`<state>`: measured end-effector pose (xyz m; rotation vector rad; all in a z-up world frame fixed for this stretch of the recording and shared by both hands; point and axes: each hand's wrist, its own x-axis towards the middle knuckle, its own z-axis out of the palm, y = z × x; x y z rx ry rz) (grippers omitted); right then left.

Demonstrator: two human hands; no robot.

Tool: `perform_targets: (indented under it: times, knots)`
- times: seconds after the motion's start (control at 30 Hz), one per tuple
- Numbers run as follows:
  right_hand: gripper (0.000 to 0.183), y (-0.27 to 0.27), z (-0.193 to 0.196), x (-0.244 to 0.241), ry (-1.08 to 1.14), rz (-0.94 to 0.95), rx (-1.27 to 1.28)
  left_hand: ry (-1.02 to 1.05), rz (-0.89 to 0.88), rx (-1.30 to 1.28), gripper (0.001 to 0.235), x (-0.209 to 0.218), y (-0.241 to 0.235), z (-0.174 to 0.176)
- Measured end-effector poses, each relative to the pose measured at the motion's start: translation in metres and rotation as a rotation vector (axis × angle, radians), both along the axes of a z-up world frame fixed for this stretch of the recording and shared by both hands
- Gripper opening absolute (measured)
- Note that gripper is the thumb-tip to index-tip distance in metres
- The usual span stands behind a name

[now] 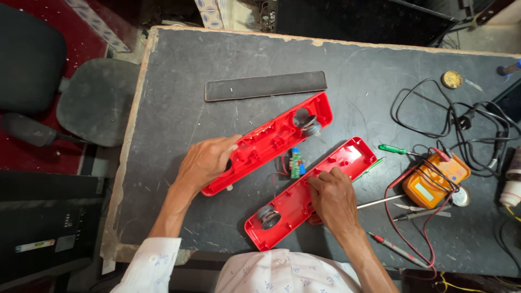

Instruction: The person opens a red portable speaker by prying the casing apart, then removes the battery and circuit board. The person handles the internal components and places them on the workbench.

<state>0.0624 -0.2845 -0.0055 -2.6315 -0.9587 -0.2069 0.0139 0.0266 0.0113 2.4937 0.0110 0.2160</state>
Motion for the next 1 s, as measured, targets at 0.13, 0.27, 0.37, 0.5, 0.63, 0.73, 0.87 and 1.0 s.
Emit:
perform_targets:
  times: [0.13,0.27,0.37,0.5,0.63,0.73,0.87,1.0]
  knots:
    - [0.011,0.001,-0.006,0.001,0.005,-0.011,0.008,0.027,-0.005,-0.037,0.031,0.01,-0.001,-0.003]
    - [0.012,-0.001,-0.009,0.002,0.034,-0.02,0.027,0.009,-0.034,-0.051,0.031,0.018,-0.005,-0.003]
    - [0.007,-0.002,-0.01,0.002,-0.007,-0.018,0.06,0.032,-0.036,-0.055,0.032,0.023,-0.009,-0.003]
    - [0.006,-0.004,-0.008,0.002,-0.014,-0.053,0.127,0.006,-0.09,-0.062,0.032,0.032,-0.013,-0.002]
    - [0.008,-0.011,-0.005,-0.002,0.053,-0.109,0.245,0.054,-0.113,-0.108,0.032,0.041,-0.018,-0.005]
    - [0.009,-0.013,-0.003,-0.01,0.151,-0.163,0.297,-0.099,-0.217,-0.13,0.03,0.051,-0.025,-0.007]
    - [0.012,-0.01,-0.003,-0.023,0.17,-0.083,0.318,0.02,-0.251,-0.111,0.031,0.06,-0.032,-0.012]
    - [0.009,-0.004,-0.006,-0.031,0.225,-0.074,0.243,-0.085,-0.275,-0.114,0.029,0.064,-0.034,-0.019]
